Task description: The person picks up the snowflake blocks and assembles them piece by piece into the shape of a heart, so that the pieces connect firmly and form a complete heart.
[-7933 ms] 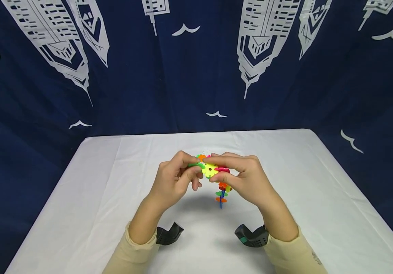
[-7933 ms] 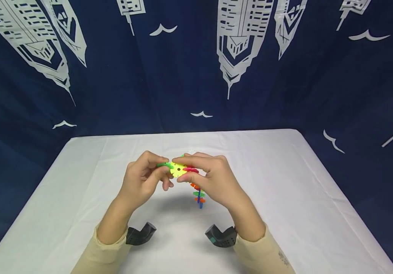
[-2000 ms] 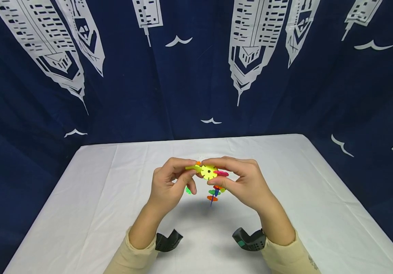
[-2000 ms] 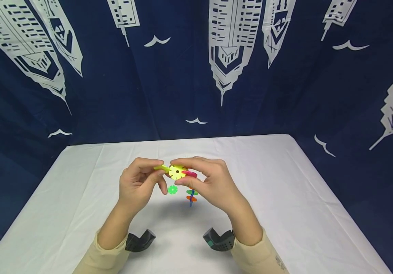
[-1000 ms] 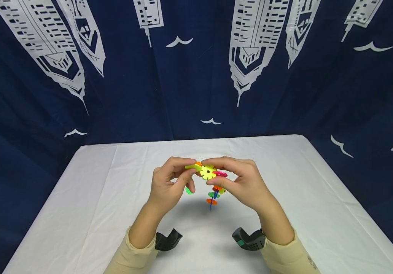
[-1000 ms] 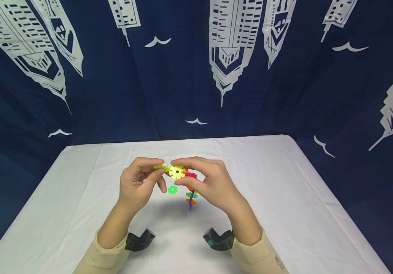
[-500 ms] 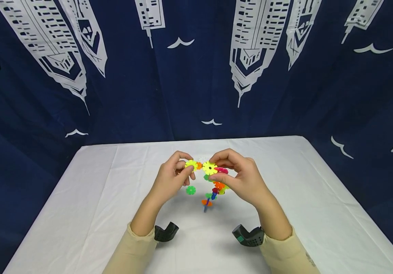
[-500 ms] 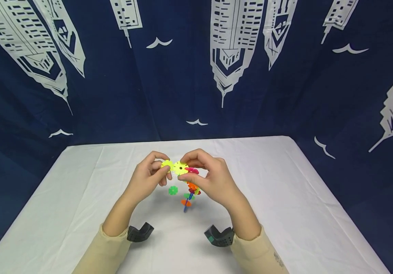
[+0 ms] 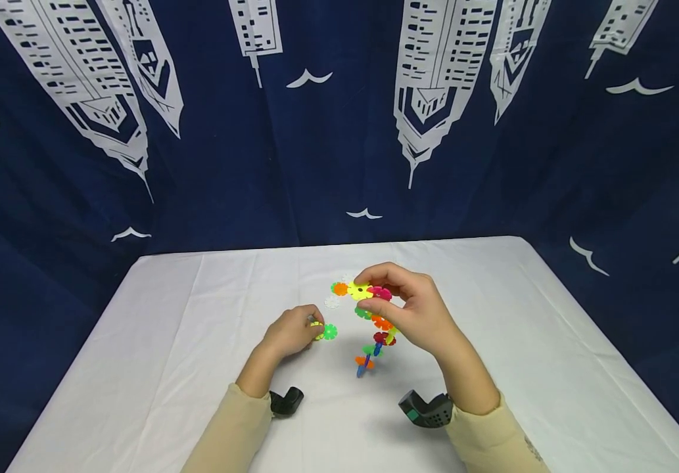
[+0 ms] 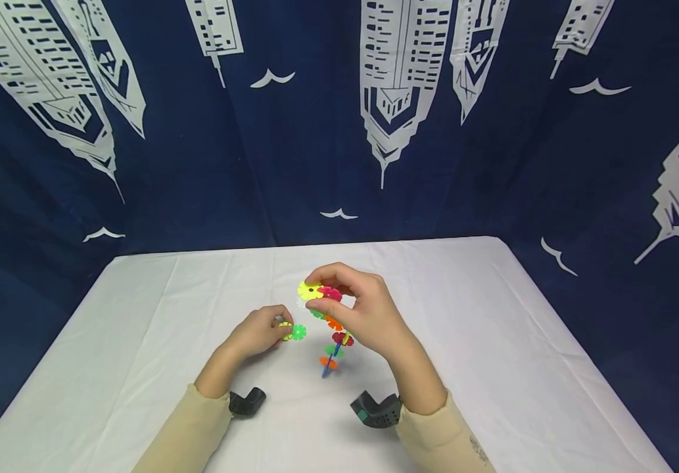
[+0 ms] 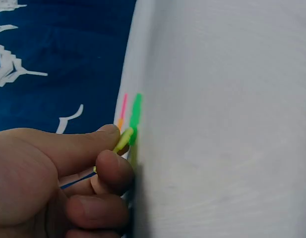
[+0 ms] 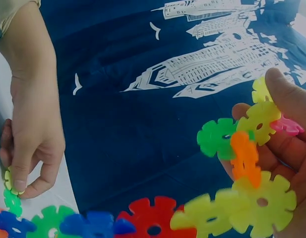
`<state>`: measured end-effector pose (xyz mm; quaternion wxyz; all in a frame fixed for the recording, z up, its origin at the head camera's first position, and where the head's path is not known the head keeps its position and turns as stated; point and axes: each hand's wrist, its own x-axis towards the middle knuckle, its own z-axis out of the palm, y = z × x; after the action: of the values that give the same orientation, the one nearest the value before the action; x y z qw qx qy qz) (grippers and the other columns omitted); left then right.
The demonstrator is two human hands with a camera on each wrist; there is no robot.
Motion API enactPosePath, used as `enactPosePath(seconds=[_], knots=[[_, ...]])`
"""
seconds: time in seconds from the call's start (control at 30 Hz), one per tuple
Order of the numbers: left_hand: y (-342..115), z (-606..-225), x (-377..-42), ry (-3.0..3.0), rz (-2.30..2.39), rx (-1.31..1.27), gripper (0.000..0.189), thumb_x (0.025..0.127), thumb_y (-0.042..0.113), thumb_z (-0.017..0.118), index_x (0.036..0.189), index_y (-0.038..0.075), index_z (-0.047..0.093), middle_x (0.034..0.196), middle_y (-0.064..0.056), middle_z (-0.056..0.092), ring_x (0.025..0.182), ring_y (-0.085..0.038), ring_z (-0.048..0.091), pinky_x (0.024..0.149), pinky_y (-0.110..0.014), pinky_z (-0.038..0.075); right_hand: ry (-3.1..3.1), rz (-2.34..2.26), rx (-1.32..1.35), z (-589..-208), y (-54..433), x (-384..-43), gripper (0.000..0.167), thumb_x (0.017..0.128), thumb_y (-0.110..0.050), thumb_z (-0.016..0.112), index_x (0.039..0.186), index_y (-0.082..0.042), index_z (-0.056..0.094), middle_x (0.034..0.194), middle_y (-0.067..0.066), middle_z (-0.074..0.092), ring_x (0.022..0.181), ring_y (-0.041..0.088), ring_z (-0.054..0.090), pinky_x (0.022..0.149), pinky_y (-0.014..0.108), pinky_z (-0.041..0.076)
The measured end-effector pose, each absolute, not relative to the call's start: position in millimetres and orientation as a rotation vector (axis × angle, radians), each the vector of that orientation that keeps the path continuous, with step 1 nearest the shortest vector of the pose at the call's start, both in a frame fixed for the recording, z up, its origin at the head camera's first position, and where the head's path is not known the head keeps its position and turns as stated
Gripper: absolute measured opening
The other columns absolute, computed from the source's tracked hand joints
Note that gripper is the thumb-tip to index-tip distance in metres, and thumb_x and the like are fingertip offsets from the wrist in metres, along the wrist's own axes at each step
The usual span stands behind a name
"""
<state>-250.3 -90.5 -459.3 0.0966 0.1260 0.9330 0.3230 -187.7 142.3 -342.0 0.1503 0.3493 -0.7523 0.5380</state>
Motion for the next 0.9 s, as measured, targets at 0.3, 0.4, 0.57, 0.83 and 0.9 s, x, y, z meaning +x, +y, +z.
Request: enactPosePath(seconds=[0.3, 0.4, 0.57, 0.83, 0.9], knots=[[-88, -453, -249, 3.035, 0.788, 0.239, 0.026, 0.089, 0.039, 0.074, 0.1, 0.018, 0.068, 0.072, 0.0, 0.066, 0.061, -0.014, 0.052, 0.051, -0.029, 0.039, -2.236, 1.54, 1.052, -343, 145, -189, 0.028, 0.091, 0.003, 0.068, 0.118, -0.005, 0.067, 0.113, 0.009, 0.072, 0.1, 0.012, 0.067, 0.095, 0.024, 0.056], [-85, -433, -244, 2.982, 1.288, 0.292, 0.019, 0.095, 0.034, 0.068, 0.098, 0.015, 0.068, 0.061, 0.001, 0.058, 0.053, -0.012, 0.046, 0.048, -0.024, 0.035, -2.215, 1.522, 1.117, -345, 146, -190, 0.028, 0.091, 0.004, 0.067, 0.117, -0.005, 0.069, 0.11, 0.01, 0.073, 0.097, 0.013, 0.067, 0.094, 0.026, 0.057], [-75, -387, -219, 2.285, 2.086, 0.682, 0.025, 0.105, 0.023, 0.052, 0.111, -0.001, 0.058, 0.061, 0.0, 0.06, 0.046, -0.011, 0.048, 0.043, -0.017, 0.035, -2.185, 1.486, 1.163, -345, 144, -195, 0.026, 0.088, 0.003, 0.071, 0.112, -0.007, 0.073, 0.099, 0.005, 0.074, 0.092, 0.012, 0.067, 0.091, 0.028, 0.058], [-62, -360, -187, 1.701, 2.219, 0.772, 0.019, 0.104, 0.012, 0.051, 0.121, 0.007, 0.042, 0.066, 0.0, 0.065, 0.041, -0.01, 0.05, 0.039, -0.016, 0.036, -2.153, 1.567, 1.085, -348, 137, -195, 0.021, 0.087, 0.004, 0.072, 0.105, -0.007, 0.071, 0.098, 0.007, 0.074, 0.091, 0.013, 0.067, 0.089, 0.027, 0.058], [-60, -358, -184, 1.649, 2.249, 0.717, 0.02, 0.104, 0.01, 0.05, 0.122, 0.009, 0.041, 0.066, 0.0, 0.065, 0.041, -0.01, 0.051, 0.039, -0.016, 0.038, -2.15, 1.585, 1.089, -350, 134, -194, 0.021, 0.087, 0.004, 0.072, 0.105, -0.007, 0.071, 0.098, 0.008, 0.074, 0.092, 0.013, 0.068, 0.091, 0.028, 0.057]])
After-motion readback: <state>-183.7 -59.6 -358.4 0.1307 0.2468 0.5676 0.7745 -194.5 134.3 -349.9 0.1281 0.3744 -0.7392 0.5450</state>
